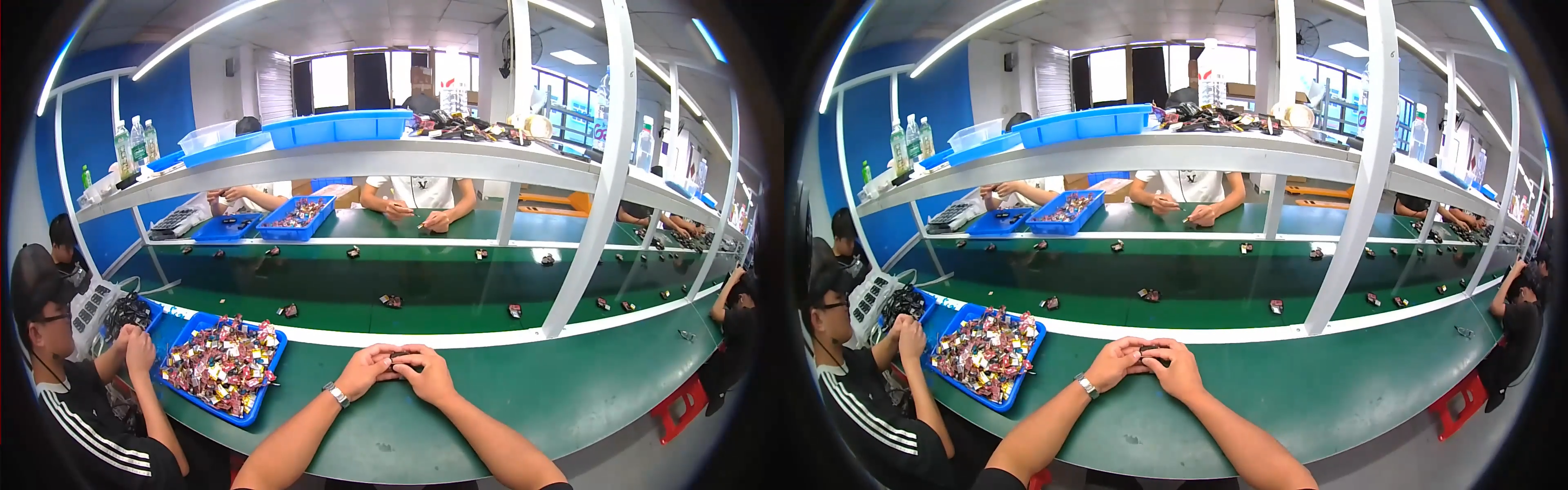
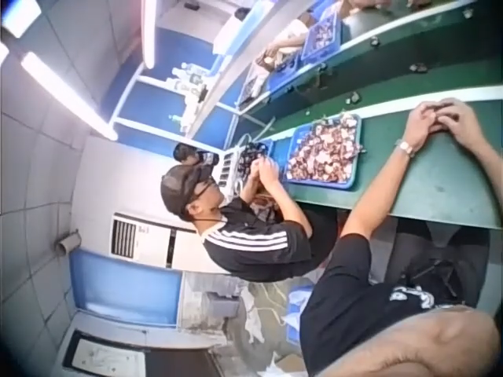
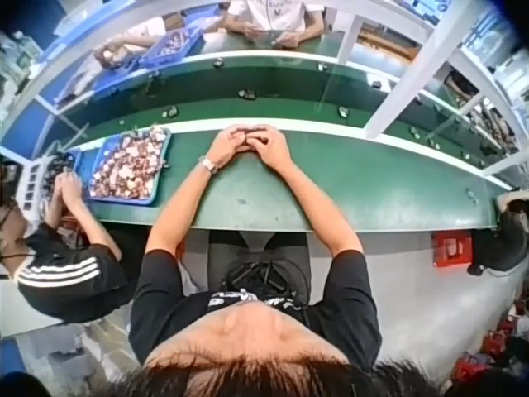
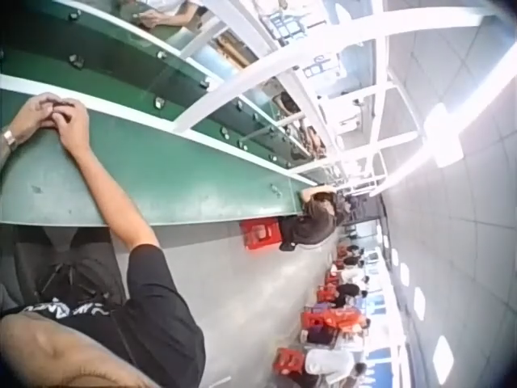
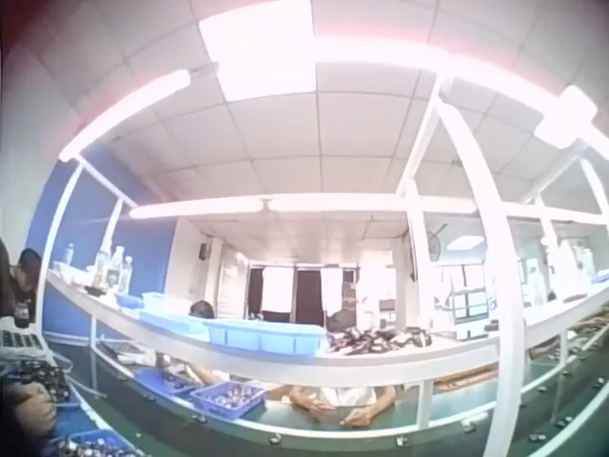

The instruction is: Sorting and inspecting small electronic components at an assembly line.

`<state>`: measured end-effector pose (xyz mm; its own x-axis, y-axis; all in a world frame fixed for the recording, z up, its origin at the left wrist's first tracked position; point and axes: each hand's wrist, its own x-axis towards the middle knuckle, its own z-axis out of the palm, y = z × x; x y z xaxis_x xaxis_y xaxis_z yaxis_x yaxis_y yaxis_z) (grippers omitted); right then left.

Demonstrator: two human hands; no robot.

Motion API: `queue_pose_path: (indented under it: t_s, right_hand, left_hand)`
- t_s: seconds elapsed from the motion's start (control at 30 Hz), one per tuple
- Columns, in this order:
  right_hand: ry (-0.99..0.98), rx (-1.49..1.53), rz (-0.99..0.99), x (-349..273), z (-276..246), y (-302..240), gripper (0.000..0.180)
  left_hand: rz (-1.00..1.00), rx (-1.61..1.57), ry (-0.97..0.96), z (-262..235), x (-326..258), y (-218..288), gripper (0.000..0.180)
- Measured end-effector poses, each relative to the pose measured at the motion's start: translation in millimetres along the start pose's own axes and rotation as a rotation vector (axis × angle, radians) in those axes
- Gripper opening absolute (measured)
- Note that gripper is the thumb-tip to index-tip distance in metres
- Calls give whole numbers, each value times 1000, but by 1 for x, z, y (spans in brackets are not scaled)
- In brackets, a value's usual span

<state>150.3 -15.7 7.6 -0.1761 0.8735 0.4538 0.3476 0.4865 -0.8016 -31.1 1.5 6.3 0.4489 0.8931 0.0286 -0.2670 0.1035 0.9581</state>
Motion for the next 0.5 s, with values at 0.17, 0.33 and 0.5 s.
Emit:
queue_pose_path:
  t_s: [0.17, 0.33, 0.5]
  right_hand:
    - [21, -111, -106, 1, 3, -4, 15]
    - [50, -181, -165, 0, 2, -4, 17]
    - [72, -174, -233, 2, 3, -12, 17]
  left_hand:
    - [37, 21, 25, -1, -2, -3, 28]
    - [45, 8, 16, -1, -1, -1, 28]
    - [79, -9, 32, 4, -4, -2, 26]
